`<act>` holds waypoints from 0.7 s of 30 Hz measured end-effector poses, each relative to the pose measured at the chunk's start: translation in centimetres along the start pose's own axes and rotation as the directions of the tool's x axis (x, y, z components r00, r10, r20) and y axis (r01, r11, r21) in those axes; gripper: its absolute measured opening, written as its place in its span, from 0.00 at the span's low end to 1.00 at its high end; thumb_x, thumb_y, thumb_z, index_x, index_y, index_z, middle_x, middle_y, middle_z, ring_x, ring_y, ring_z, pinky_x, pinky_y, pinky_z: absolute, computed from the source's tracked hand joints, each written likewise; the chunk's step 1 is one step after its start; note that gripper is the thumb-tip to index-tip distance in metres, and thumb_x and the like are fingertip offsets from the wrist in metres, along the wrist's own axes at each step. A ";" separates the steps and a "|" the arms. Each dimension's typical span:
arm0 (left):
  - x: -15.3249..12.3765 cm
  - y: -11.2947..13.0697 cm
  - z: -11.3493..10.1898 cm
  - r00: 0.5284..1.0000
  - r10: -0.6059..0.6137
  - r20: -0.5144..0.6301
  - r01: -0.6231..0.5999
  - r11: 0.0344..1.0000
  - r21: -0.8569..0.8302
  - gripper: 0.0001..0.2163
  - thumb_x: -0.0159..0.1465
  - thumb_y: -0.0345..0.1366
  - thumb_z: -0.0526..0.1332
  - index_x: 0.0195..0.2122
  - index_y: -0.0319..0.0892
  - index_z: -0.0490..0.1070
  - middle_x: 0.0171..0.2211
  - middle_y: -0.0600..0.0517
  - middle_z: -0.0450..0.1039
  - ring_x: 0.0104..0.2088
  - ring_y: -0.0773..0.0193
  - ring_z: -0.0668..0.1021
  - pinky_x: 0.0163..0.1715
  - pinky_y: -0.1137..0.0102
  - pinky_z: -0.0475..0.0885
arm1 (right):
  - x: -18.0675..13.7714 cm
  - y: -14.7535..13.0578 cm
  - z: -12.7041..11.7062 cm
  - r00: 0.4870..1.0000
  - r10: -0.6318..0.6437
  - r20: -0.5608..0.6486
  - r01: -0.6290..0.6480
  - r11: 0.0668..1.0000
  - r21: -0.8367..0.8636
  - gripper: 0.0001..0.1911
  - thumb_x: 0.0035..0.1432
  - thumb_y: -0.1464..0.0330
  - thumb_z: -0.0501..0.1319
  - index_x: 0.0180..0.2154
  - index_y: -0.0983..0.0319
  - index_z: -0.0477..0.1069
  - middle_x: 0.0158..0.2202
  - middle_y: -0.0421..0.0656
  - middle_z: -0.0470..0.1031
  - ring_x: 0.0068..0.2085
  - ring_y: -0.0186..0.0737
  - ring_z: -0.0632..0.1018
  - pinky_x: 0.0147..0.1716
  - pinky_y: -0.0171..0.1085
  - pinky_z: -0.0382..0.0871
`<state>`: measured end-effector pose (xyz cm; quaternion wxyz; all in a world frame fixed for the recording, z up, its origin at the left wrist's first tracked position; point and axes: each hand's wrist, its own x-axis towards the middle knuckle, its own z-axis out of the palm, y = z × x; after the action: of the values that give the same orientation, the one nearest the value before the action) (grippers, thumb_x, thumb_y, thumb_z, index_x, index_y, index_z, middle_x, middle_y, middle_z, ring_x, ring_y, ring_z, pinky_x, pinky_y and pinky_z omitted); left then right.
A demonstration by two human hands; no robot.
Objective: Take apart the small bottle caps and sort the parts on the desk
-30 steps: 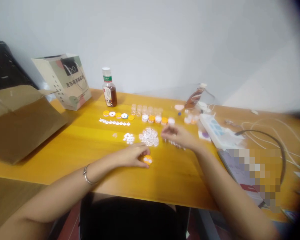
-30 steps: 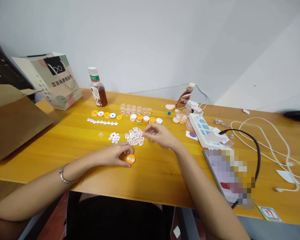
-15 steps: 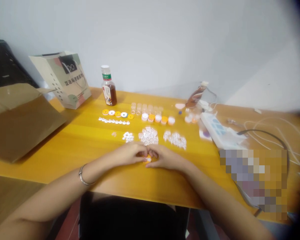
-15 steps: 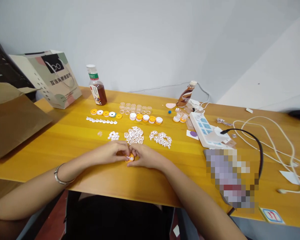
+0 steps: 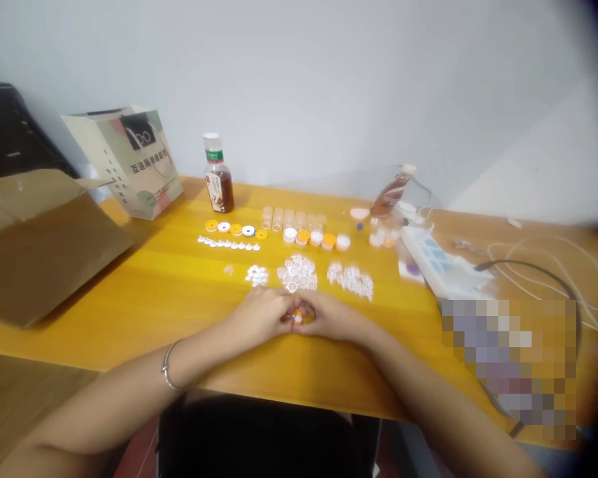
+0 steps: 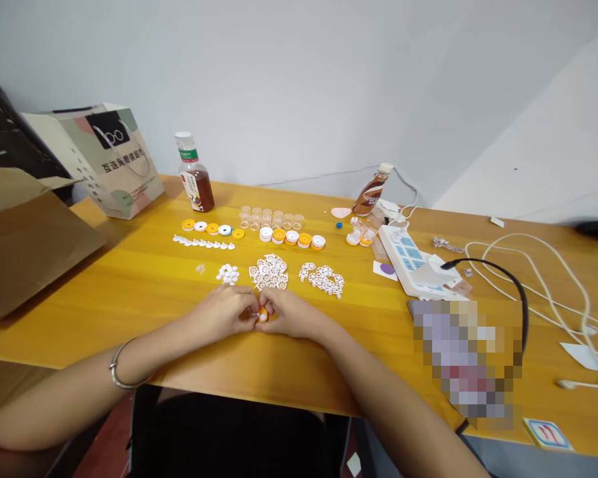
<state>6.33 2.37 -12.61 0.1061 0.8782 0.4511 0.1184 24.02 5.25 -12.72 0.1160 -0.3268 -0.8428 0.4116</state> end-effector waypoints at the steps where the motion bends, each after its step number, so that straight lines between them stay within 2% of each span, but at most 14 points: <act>1: 0.0 0.1 0.1 1.000 0.017 -0.002 -0.017 1.000 0.019 0.04 0.55 0.34 0.59 0.28 0.40 0.71 0.28 0.51 0.74 0.28 0.62 0.75 0.28 0.70 0.64 | 0.0 -0.1 0.0 1.000 0.004 -0.003 -0.004 1.000 -0.001 0.08 0.47 0.70 0.61 0.30 0.62 0.63 0.27 0.36 0.65 0.28 0.31 0.66 0.26 0.30 0.58; 7: -0.2 0.7 0.2 0.992 0.114 -0.055 -0.104 0.983 0.149 0.06 0.60 0.32 0.54 0.33 0.37 0.69 0.29 0.49 0.73 0.28 0.62 0.75 0.33 0.65 0.65 | -0.1 -0.5 -0.1 1.000 -0.005 -0.009 0.005 1.000 -0.008 0.07 0.47 0.70 0.60 0.30 0.62 0.62 0.26 0.36 0.64 0.27 0.30 0.65 0.26 0.30 0.58; 10: -0.2 -0.3 -0.5 0.988 0.129 -0.082 -0.118 0.985 0.129 0.06 0.59 0.31 0.55 0.31 0.38 0.70 0.29 0.50 0.73 0.29 0.64 0.74 0.32 0.68 0.64 | -0.1 -0.5 -0.1 0.999 0.030 -0.020 -0.030 1.000 -0.010 0.09 0.47 0.69 0.61 0.31 0.62 0.62 0.25 0.35 0.64 0.26 0.29 0.64 0.25 0.30 0.57; 12: -0.1 -1.9 -1.5 0.989 0.058 -0.137 -0.044 0.994 0.104 0.06 0.59 0.31 0.55 0.30 0.39 0.71 0.28 0.51 0.73 0.29 0.65 0.74 0.31 0.70 0.64 | -0.2 -0.4 -0.1 0.998 0.064 -0.029 -0.065 0.998 -0.027 0.11 0.46 0.68 0.62 0.31 0.62 0.62 0.25 0.35 0.63 0.26 0.29 0.63 0.24 0.30 0.56; 14: 0.1 -3.9 -2.7 0.977 -0.076 -0.199 0.095 0.992 0.085 0.07 0.58 0.31 0.55 0.29 0.39 0.72 0.29 0.50 0.73 0.29 0.65 0.74 0.29 0.71 0.63 | -0.3 -0.4 -0.1 0.996 0.082 -0.036 -0.083 0.995 -0.049 0.11 0.45 0.67 0.63 0.32 0.62 0.62 0.25 0.35 0.63 0.26 0.29 0.63 0.25 0.30 0.55; 16: 0.3 -5.7 -3.6 0.959 -0.188 -0.210 0.204 0.977 0.061 0.07 0.57 0.31 0.55 0.29 0.39 0.73 0.29 0.50 0.74 0.29 0.64 0.74 0.29 0.72 0.63 | -0.3 -0.5 -0.1 0.996 0.082 -0.036 -0.084 0.995 -0.060 0.11 0.46 0.67 0.63 0.32 0.61 0.62 0.25 0.35 0.63 0.26 0.30 0.63 0.25 0.30 0.55; 18: 0.5 -7.0 -4.2 0.953 -0.242 -0.180 0.253 0.967 0.041 0.07 0.55 0.30 0.56 0.28 0.39 0.73 0.28 0.50 0.75 0.30 0.64 0.74 0.29 0.72 0.63 | -0.3 -0.6 -0.2 0.996 0.087 -0.034 -0.089 0.994 -0.068 0.11 0.46 0.67 0.63 0.32 0.61 0.62 0.26 0.35 0.63 0.26 0.30 0.63 0.25 0.30 0.55; 21: 0.7 -8.0 -4.1 0.958 -0.256 -0.132 0.259 0.966 0.003 0.07 0.53 0.30 0.56 0.27 0.40 0.74 0.28 0.50 0.75 0.29 0.64 0.74 0.30 0.72 0.63 | -0.3 -0.6 -0.2 0.995 0.091 -0.030 -0.093 0.993 -0.073 0.11 0.46 0.67 0.63 0.31 0.61 0.62 0.26 0.35 0.63 0.26 0.29 0.63 0.25 0.29 0.55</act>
<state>-0.67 7.78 -10.95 0.0817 0.8034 0.5687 0.1561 24.08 4.87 -12.11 0.0959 -0.3746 -0.8400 0.3806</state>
